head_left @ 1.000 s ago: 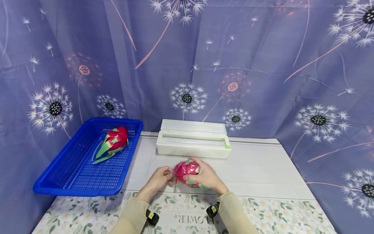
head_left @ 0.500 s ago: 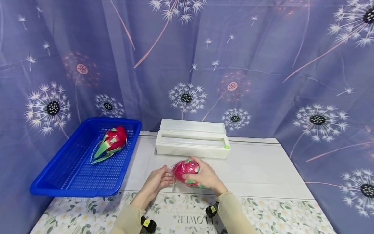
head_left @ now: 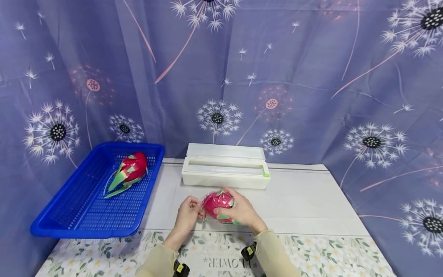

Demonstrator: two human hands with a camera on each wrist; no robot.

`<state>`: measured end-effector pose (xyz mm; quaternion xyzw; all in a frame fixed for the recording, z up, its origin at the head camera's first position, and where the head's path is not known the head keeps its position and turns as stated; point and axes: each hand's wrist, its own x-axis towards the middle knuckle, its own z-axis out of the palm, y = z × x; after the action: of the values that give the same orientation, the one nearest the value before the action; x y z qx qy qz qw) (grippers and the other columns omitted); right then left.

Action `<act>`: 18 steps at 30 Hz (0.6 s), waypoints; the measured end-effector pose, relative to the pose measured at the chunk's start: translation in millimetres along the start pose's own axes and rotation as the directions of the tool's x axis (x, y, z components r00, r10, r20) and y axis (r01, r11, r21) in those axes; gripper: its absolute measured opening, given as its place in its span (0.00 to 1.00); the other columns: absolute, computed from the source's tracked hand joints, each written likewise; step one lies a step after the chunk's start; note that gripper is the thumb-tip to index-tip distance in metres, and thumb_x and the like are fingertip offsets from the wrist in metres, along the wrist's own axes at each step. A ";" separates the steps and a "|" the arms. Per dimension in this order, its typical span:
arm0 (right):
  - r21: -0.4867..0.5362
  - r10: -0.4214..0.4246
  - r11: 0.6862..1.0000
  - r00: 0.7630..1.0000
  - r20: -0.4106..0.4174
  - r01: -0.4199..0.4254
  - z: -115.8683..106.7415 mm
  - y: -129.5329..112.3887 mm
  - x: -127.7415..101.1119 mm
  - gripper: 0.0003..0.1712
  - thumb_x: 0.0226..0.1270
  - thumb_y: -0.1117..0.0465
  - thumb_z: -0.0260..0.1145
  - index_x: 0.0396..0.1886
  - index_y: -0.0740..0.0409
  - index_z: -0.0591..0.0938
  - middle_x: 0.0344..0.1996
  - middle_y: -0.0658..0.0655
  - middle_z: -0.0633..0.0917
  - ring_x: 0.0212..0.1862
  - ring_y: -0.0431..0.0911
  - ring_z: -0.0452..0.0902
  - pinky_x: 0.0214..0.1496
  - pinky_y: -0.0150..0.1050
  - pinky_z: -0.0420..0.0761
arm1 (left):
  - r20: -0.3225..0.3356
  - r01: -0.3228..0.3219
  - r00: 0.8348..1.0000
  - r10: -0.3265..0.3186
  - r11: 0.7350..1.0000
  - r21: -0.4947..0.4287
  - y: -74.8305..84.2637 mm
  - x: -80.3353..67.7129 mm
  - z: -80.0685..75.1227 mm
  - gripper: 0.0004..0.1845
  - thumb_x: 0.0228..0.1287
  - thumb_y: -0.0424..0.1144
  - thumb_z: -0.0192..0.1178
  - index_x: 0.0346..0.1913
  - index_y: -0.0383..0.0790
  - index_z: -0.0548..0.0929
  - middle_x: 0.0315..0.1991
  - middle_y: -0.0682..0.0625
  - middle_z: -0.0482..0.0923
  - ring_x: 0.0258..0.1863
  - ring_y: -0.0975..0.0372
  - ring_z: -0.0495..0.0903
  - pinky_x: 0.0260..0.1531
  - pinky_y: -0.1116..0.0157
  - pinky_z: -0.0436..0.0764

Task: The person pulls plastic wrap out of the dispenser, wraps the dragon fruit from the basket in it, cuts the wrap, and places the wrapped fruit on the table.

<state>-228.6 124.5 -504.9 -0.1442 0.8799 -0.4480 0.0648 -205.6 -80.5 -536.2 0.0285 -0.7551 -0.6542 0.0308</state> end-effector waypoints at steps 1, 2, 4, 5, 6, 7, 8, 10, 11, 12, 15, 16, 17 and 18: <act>-0.005 0.002 1.000 1.000 -0.002 -0.002 0.6 0.1 -0.2 0.53 0.48 0.38 0.76 0.72 0.51 0.67 0.57 0.57 0.79 0.53 0.52 0.78 0.53 0.54 0.77 | -0.010 -0.030 0.999 0.030 0.998 0.056 1.2 -2.0 0.5 0.02 0.70 0.27 0.55 0.37 0.32 0.74 0.25 0.48 0.76 0.22 0.63 0.77 0.22 0.68 0.80; -0.008 0.003 1.000 1.000 -0.003 -0.003 1.2 0.2 -0.3 0.53 0.48 0.38 0.76 0.72 0.51 0.67 0.57 0.57 0.79 0.53 0.53 0.78 0.53 0.54 0.77 | -0.018 -0.065 0.998 0.068 0.989 0.130 2.8 -4.5 1.0 0.01 0.69 0.27 0.55 0.38 0.33 0.75 0.25 0.49 0.77 0.22 0.64 0.77 0.23 0.68 0.80; -0.010 0.009 1.000 1.000 -0.007 -0.009 2.0 0.1 -0.3 0.53 0.48 0.37 0.76 0.72 0.50 0.67 0.57 0.58 0.79 0.53 0.53 0.78 0.53 0.55 0.77 | -0.023 -0.127 0.990 0.138 0.955 0.269 6.2 -10.8 2.3 0.02 0.68 0.27 0.57 0.41 0.33 0.78 0.27 0.50 0.79 0.24 0.64 0.78 0.24 0.68 0.80; -0.010 0.010 1.000 1.000 -0.007 -0.010 2.3 0.4 0.0 0.52 0.48 0.37 0.76 0.72 0.50 0.67 0.57 0.58 0.79 0.53 0.53 0.78 0.53 0.54 0.77 | -0.014 -0.152 0.986 0.165 0.933 0.327 8.9 -14.7 3.0 0.04 0.67 0.28 0.57 0.42 0.33 0.79 0.29 0.50 0.80 0.25 0.63 0.79 0.25 0.68 0.80; -0.008 0.010 1.000 1.000 -0.008 -0.010 2.3 0.4 -0.1 0.52 0.48 0.37 0.76 0.71 0.50 0.68 0.57 0.57 0.79 0.53 0.53 0.78 0.52 0.54 0.78 | 0.002 -0.167 0.984 0.180 0.911 0.378 11.5 -18.8 4.0 0.07 0.67 0.29 0.58 0.46 0.32 0.79 0.32 0.48 0.82 0.28 0.62 0.81 0.27 0.66 0.81; -0.009 0.009 1.000 1.000 -0.010 -0.009 2.1 0.1 -0.2 0.51 0.48 0.37 0.76 0.71 0.49 0.68 0.57 0.57 0.80 0.53 0.53 0.78 0.52 0.54 0.78 | 0.024 -0.185 0.981 0.193 0.886 0.426 13.9 -23.3 5.3 0.11 0.67 0.29 0.58 0.50 0.30 0.79 0.35 0.45 0.83 0.32 0.59 0.83 0.31 0.65 0.82; -0.009 0.007 1.000 1.000 -0.013 -0.008 1.8 -0.3 -0.4 0.51 0.48 0.37 0.76 0.71 0.49 0.68 0.57 0.57 0.80 0.53 0.53 0.78 0.52 0.54 0.78 | 0.051 -0.196 0.980 0.194 0.866 0.461 16.4 -27.8 6.6 0.15 0.68 0.30 0.57 0.55 0.27 0.78 0.39 0.42 0.84 0.35 0.57 0.84 0.34 0.63 0.83; -0.017 0.003 1.000 1.000 -0.017 -0.003 1.1 -1.0 -0.7 0.51 0.49 0.37 0.76 0.71 0.49 0.68 0.57 0.57 0.80 0.53 0.52 0.79 0.52 0.54 0.78 | 0.119 -0.198 0.980 0.160 0.857 0.476 21.5 -36.5 9.2 0.23 0.69 0.31 0.54 0.64 0.23 0.69 0.49 0.34 0.81 0.39 0.52 0.84 0.37 0.61 0.84; -0.022 0.001 1.000 1.000 -0.018 -0.001 0.8 -1.4 -1.1 0.51 0.48 0.37 0.76 0.71 0.49 0.68 0.57 0.57 0.80 0.53 0.52 0.78 0.52 0.54 0.78 | 0.152 -0.195 0.979 0.139 0.860 0.471 23.6 -40.3 10.1 0.27 0.69 0.31 0.53 0.67 0.20 0.64 0.53 0.31 0.78 0.37 0.51 0.84 0.35 0.61 0.84; -0.027 0.000 1.000 1.000 -0.020 -0.001 0.3 -2.2 -1.6 0.51 0.48 0.37 0.76 0.71 0.49 0.68 0.57 0.57 0.80 0.53 0.52 0.78 0.52 0.54 0.78 | 0.182 -0.184 0.977 0.111 0.868 0.460 25.1 -43.7 11.0 0.30 0.70 0.31 0.51 0.70 0.19 0.58 0.58 0.29 0.74 0.34 0.51 0.84 0.33 0.62 0.84; -0.034 -0.008 0.999 1.000 -0.024 0.008 0.2 -3.0 -2.4 0.51 0.48 0.38 0.76 0.71 0.49 0.69 0.57 0.57 0.79 0.53 0.53 0.78 0.52 0.54 0.77 | 0.248 -0.139 0.968 0.042 0.911 0.389 28.8 -51.3 12.0 0.35 0.70 0.30 0.48 0.73 0.20 0.47 0.63 0.26 0.67 0.16 0.61 0.72 0.17 0.66 0.78; -0.031 -0.014 0.999 1.000 -0.025 0.013 0.4 -2.9 -2.6 0.51 0.48 0.38 0.76 0.70 0.50 0.69 0.56 0.57 0.80 0.53 0.53 0.78 0.52 0.54 0.77 | 0.267 -0.128 0.963 0.028 0.922 0.366 29.6 -53.0 11.5 0.35 0.70 0.30 0.47 0.73 0.21 0.45 0.64 0.26 0.65 0.14 0.63 0.67 0.14 0.67 0.74; -0.028 -0.020 0.999 1.000 -0.024 0.019 0.7 -2.8 -2.8 0.51 0.48 0.39 0.77 0.70 0.50 0.69 0.56 0.57 0.80 0.52 0.53 0.79 0.52 0.54 0.78 | 0.280 -0.124 0.960 0.021 0.926 0.356 29.6 -54.7 10.1 0.35 0.70 0.31 0.48 0.73 0.22 0.45 0.62 0.25 0.68 0.13 0.65 0.64 0.12 0.68 0.71; -0.026 -0.024 0.999 1.000 -0.019 0.024 1.4 -2.7 -2.6 0.51 0.48 0.39 0.77 0.70 0.50 0.69 0.56 0.56 0.80 0.52 0.52 0.79 0.51 0.54 0.78 | 0.289 -0.120 0.957 0.017 0.931 0.345 29.2 -56.1 7.6 0.35 0.71 0.32 0.48 0.74 0.23 0.45 0.63 0.26 0.67 0.12 0.65 0.64 0.12 0.69 0.71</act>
<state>-225.2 122.8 -503.7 -0.1511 0.8844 -0.4388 0.0489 -150.5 -64.2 -508.8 -0.0863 -0.8590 -0.5012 -0.0596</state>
